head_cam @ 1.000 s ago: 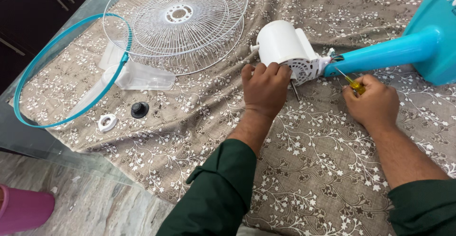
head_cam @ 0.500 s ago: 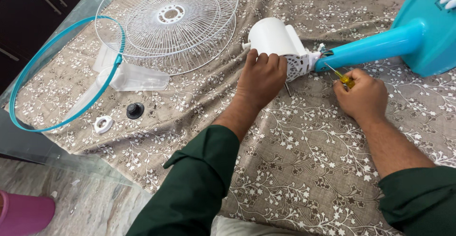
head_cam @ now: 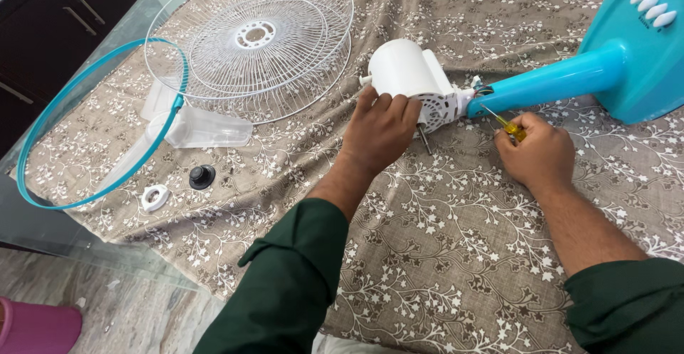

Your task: The person uses a yellow screwdriver to loosen and remove a screw from the rear of a disassembled electric fan motor. The fan cage and other parts lie nearby on a table. The person continues to turn the screwdriver and remove the screw from the motor housing.

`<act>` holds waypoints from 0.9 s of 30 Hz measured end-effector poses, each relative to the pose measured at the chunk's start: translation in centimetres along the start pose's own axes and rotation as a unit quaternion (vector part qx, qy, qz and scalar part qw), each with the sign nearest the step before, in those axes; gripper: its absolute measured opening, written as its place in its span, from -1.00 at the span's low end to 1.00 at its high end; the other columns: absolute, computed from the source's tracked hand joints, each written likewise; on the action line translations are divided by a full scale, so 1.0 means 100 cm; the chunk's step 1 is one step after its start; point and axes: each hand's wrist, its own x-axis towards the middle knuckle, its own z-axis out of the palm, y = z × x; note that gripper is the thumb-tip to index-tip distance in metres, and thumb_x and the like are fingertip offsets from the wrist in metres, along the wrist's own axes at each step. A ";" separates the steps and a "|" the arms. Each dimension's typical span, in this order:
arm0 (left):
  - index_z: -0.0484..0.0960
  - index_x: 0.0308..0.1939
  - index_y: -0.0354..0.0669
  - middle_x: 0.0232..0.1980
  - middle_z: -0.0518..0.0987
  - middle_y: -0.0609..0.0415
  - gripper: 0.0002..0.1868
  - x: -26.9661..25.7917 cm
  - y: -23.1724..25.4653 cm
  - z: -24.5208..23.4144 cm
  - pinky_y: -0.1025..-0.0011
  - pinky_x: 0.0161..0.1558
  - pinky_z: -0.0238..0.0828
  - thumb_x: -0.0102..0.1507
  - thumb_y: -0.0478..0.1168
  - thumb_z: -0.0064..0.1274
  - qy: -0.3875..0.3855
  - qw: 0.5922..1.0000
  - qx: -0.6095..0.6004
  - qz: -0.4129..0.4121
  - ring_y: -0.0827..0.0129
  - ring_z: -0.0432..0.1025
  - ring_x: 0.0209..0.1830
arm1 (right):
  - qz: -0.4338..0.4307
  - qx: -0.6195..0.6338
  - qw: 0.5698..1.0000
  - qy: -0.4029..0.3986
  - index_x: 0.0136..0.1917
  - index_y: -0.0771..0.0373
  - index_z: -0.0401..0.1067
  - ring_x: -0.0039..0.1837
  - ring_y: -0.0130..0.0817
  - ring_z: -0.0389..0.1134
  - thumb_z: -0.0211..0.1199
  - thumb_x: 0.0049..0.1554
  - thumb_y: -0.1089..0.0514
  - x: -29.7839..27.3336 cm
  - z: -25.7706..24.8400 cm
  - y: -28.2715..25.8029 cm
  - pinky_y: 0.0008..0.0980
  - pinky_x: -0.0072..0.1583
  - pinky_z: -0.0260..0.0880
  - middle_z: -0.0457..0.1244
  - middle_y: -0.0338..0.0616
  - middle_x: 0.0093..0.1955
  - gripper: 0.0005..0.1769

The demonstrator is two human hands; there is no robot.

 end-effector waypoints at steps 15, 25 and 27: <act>0.70 -0.19 0.12 -0.32 0.70 0.23 -0.85 -0.092 -0.070 -0.045 0.24 0.12 0.19 0.31 0.01 0.14 -0.142 0.842 -0.127 -0.505 0.39 0.54 -0.33 | -0.035 -0.041 0.998 0.022 -0.03 0.08 0.57 -0.21 0.00 0.44 0.44 0.13 -0.09 -0.003 0.003 0.003 -0.05 -0.12 0.45 0.38 -0.05 -0.26 -0.73; 0.70 0.10 0.08 0.05 0.65 0.09 -0.62 -0.143 -0.064 -0.092 0.03 0.21 0.13 0.27 0.09 0.18 -0.136 0.904 0.033 -0.405 0.17 0.42 0.15 | -0.160 -0.104 0.977 0.094 -0.10 0.01 0.53 -0.23 -0.13 0.44 0.46 0.16 -0.09 -0.022 0.001 0.004 -0.18 -0.15 0.44 0.38 -0.19 -0.29 -0.79; 0.60 0.21 0.05 0.21 0.53 0.03 -0.44 -0.156 -0.058 -0.103 -0.04 0.32 0.02 0.24 0.20 0.15 -0.183 0.886 0.035 -0.425 0.13 0.29 0.30 | -0.184 -0.119 0.971 0.095 -0.12 0.01 0.53 -0.23 -0.14 0.43 0.49 0.13 -0.10 -0.023 0.000 0.002 -0.19 -0.17 0.43 0.37 -0.18 -0.29 -0.77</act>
